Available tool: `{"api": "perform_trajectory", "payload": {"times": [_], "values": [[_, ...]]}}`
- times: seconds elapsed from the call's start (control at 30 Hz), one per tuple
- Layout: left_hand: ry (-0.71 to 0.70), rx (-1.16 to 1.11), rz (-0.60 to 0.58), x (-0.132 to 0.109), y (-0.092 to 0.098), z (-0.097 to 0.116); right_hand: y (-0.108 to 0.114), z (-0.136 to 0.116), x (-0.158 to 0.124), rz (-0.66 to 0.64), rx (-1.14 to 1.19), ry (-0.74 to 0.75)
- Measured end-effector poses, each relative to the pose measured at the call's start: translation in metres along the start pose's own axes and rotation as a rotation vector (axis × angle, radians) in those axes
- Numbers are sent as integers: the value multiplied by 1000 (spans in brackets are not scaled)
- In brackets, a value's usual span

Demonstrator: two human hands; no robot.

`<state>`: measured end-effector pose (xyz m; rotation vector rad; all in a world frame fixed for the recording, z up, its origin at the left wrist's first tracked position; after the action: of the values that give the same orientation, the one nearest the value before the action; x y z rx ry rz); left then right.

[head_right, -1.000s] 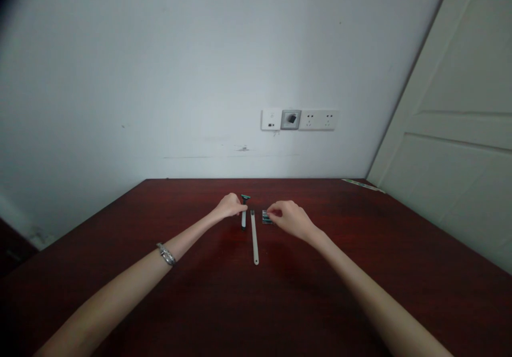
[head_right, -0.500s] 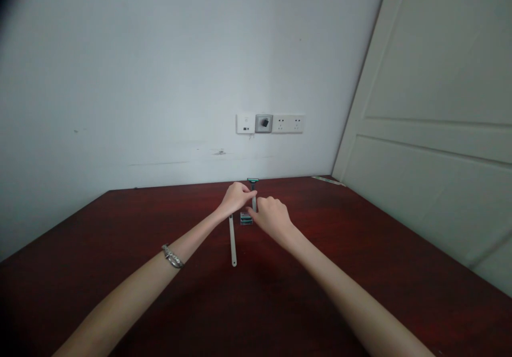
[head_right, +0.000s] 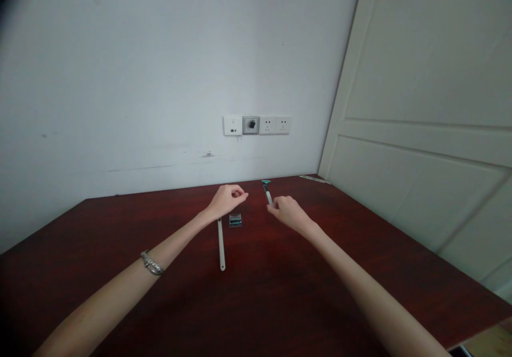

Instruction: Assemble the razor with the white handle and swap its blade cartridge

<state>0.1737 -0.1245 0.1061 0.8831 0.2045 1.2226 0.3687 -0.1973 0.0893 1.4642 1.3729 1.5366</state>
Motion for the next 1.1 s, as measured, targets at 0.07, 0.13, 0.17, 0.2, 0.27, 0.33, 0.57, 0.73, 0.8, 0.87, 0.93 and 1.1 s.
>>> {"api": "perform_trajectory", "payload": {"times": [0.07, 0.13, 0.17, 0.2, 0.27, 0.33, 0.57, 0.73, 0.8, 0.87, 0.93, 1.1], "values": [[-77, 72, -93, -2, 8, -12, -5, 25, -9, -31, 31, -17], [-123, 163, -137, -5, 15, -26, -13, 46, -18, -58, 32, -35], [-151, 229, -158, -8, 17, -33, -16, 54, -22, -71, 32, -28], [-187, 299, -171, -10, 19, -40, -20, 61, -26, -96, 41, -24], [-242, 393, -192, -15, 21, -52, -26, 70, -32, -137, 61, -20], [-231, 445, -189, -19, 22, -61, -30, 74, -36, -166, 85, -30], [-238, 497, -165, -29, 27, -74, -40, 75, -35, -205, 75, -39], [-311, 507, -181, -36, 28, -81, -48, 81, -35, -233, 66, -55], [-312, 484, -195, -40, 29, -82, -50, 83, -36, -240, 68, -63], [-315, 460, -210, -44, 30, -83, -51, 84, -37, -246, 65, -74], [-325, 450, -226, -47, 30, -82, -52, 85, -37, -251, 59, -82], [-371, 463, -285, -54, 32, -79, -53, 84, -37, -257, 43, -87]]}}
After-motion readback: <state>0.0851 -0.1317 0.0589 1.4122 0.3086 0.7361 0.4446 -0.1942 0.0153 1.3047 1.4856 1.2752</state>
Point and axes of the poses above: each hand's wrist, its own x-axis towards the middle knuckle, its own y-axis out of the back of the hand, z = x × y, the point moved 2 cm from there along x, towards the middle knuckle, and after that the axes turned 11 degrees about y, right-handed, at the moved point
